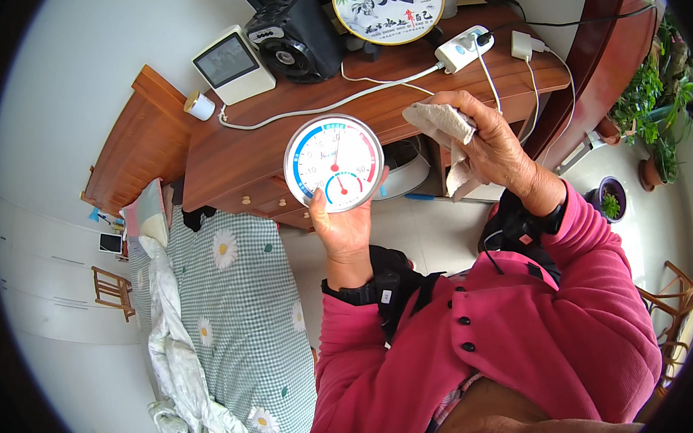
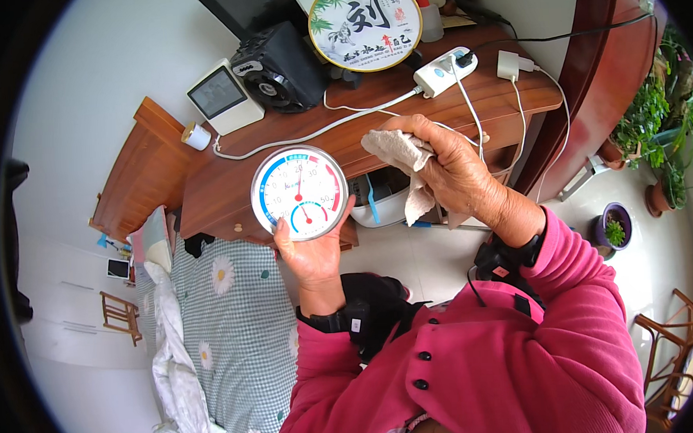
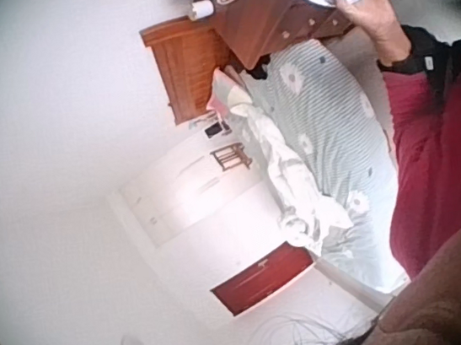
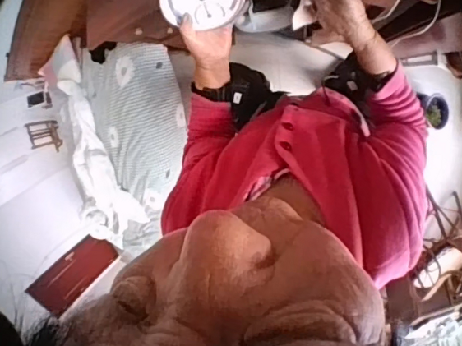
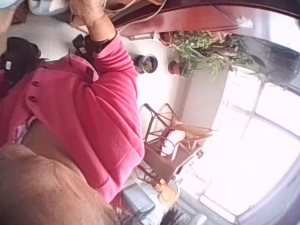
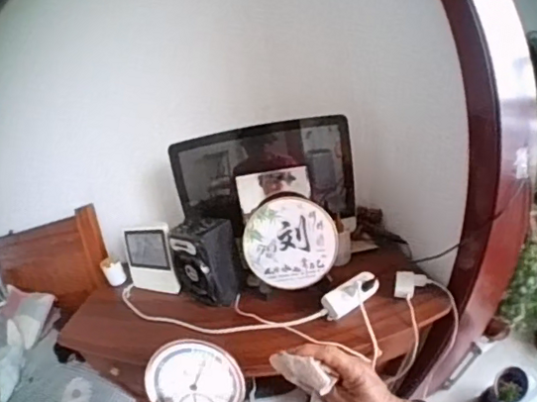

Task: The person wipes a desk surface and several objects on it using a cloth. They clean a mirror, a decorative plate, a small round gauge, and the desk surface itself, then place each item back on the desk.

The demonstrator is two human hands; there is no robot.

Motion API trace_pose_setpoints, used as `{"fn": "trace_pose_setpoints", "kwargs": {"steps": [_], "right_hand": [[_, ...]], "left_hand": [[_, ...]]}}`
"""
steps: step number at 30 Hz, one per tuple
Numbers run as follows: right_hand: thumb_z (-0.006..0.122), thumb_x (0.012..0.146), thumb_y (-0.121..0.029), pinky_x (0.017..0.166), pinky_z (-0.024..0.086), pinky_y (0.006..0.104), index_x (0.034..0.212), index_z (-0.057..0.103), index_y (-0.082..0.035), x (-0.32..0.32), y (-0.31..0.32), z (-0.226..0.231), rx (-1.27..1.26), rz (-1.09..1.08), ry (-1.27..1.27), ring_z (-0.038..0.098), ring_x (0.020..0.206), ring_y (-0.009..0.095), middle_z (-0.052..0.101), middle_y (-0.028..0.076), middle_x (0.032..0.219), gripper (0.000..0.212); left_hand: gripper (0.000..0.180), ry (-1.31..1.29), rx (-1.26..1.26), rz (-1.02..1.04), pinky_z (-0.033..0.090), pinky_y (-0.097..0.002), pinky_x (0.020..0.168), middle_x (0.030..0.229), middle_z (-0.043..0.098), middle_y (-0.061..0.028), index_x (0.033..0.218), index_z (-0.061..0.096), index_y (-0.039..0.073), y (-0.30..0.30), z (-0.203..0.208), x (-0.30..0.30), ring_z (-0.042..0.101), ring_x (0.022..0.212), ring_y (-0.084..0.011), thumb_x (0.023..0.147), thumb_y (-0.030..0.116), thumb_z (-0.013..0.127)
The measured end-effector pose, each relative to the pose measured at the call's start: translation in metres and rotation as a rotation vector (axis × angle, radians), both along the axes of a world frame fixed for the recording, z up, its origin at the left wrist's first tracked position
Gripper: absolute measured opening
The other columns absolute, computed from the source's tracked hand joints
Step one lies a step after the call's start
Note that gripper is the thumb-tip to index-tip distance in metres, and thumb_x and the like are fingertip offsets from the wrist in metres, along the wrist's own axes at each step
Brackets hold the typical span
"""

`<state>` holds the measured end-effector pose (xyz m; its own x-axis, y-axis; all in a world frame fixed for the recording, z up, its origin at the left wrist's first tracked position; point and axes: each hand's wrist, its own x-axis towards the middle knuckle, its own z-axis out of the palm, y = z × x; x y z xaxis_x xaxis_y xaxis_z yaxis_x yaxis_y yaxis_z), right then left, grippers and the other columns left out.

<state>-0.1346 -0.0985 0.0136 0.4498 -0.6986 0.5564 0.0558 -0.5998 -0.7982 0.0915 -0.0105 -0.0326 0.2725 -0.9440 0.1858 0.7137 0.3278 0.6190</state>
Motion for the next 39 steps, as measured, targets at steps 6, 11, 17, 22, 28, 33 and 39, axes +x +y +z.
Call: {"fn": "trace_pose_setpoints", "kwargs": {"steps": [6, 11, 17, 22, 28, 33, 39], "right_hand": [[0.048, 0.09, 0.014, 0.1, 0.046, 0.0335, 0.133, 0.05, -0.006, 0.01, -0.007, 0.001, 0.121, 0.069, -0.03, 0.056, 0.12, 0.02, 0.059, 0.008, 0.125, 0.048], [0.061, 0.09, 0.002, 0.089, 0.053, 0.0311, 0.124, 0.056, -0.009, 0.038, -0.028, 0.018, -0.078, 0.16, -0.088, 0.063, 0.104, 0.018, 0.065, 0.008, 0.113, 0.036], [0.06, 0.091, 0.0, 0.094, 0.051, 0.0336, 0.122, 0.058, -0.01, 0.05, -0.035, 0.011, -0.174, 0.268, -0.006, 0.063, 0.109, 0.022, 0.065, 0.008, 0.116, 0.032], [0.063, 0.076, 0.012, 0.1, 0.048, 0.038, 0.117, 0.062, -0.011, 0.042, -0.001, -0.025, -0.288, 0.027, -0.072, 0.059, 0.117, 0.032, 0.062, 0.01, 0.126, 0.047], [0.066, 0.088, -0.008, 0.108, 0.04, 0.033, 0.105, 0.071, -0.008, 0.063, 0.045, -0.065, 0.297, 0.391, -0.373, 0.051, 0.124, 0.022, 0.055, 0.005, 0.128, 0.018], [0.067, 0.079, 0.014, 0.102, 0.046, 0.0314, 0.123, 0.061, -0.008, 0.068, 0.047, -0.075, -0.09, 0.453, -0.165, 0.056, 0.12, 0.022, 0.059, 0.008, 0.127, 0.05], [0.06, 0.078, 0.016, 0.09, 0.053, 0.0337, 0.122, 0.06, -0.007, 0.046, 0.018, -0.039, -0.02, 0.178, -0.118, 0.065, 0.108, 0.027, 0.066, 0.011, 0.115, 0.05]], "left_hand": [[0.075, 0.201, 0.017, -0.039, 0.043, -0.0585, 0.104, 0.144, 0.047, -0.0122, 0.146, 0.036, 0.01, 0.002, -0.009, -0.005, 0.046, 0.132, -0.0329, 0.083, 0.038, 0.066], [0.069, 0.204, 0.06, -0.124, 0.045, -0.0536, 0.104, 0.144, 0.048, -0.0122, 0.145, 0.038, 0.009, 0.001, -0.018, -0.011, 0.048, 0.131, -0.0313, 0.087, 0.037, 0.062], [0.064, 0.281, 0.085, -0.125, 0.046, -0.0577, 0.102, 0.147, 0.045, -0.0143, 0.147, 0.036, 0.009, -0.003, -0.019, -0.013, 0.045, 0.133, -0.0337, 0.092, 0.034, 0.057], [0.058, 0.289, 0.095, -0.057, 0.046, -0.0526, 0.104, 0.142, 0.05, -0.0141, 0.142, 0.04, 0.005, -0.007, -0.023, -0.014, 0.048, 0.13, -0.0314, 0.094, 0.033, 0.055], [0.062, 0.261, 0.088, 0.07, 0.047, -0.0419, 0.099, 0.131, 0.056, -0.0101, 0.139, 0.043, 0.008, -0.015, -0.02, -0.011, 0.056, 0.117, -0.0257, 0.091, 0.044, 0.059], [0.062, 0.124, 0.119, 0.073, 0.048, -0.0425, 0.099, 0.133, 0.056, -0.0108, 0.139, 0.045, 0.007, -0.013, -0.026, -0.009, 0.056, 0.117, -0.0261, 0.092, 0.047, 0.057], [0.07, 0.073, 0.089, 0.077, 0.045, -0.0506, 0.104, 0.142, 0.047, -0.0123, 0.146, 0.036, 0.008, -0.009, -0.031, -0.001, 0.05, 0.126, -0.0307, 0.09, 0.042, 0.061]]}}
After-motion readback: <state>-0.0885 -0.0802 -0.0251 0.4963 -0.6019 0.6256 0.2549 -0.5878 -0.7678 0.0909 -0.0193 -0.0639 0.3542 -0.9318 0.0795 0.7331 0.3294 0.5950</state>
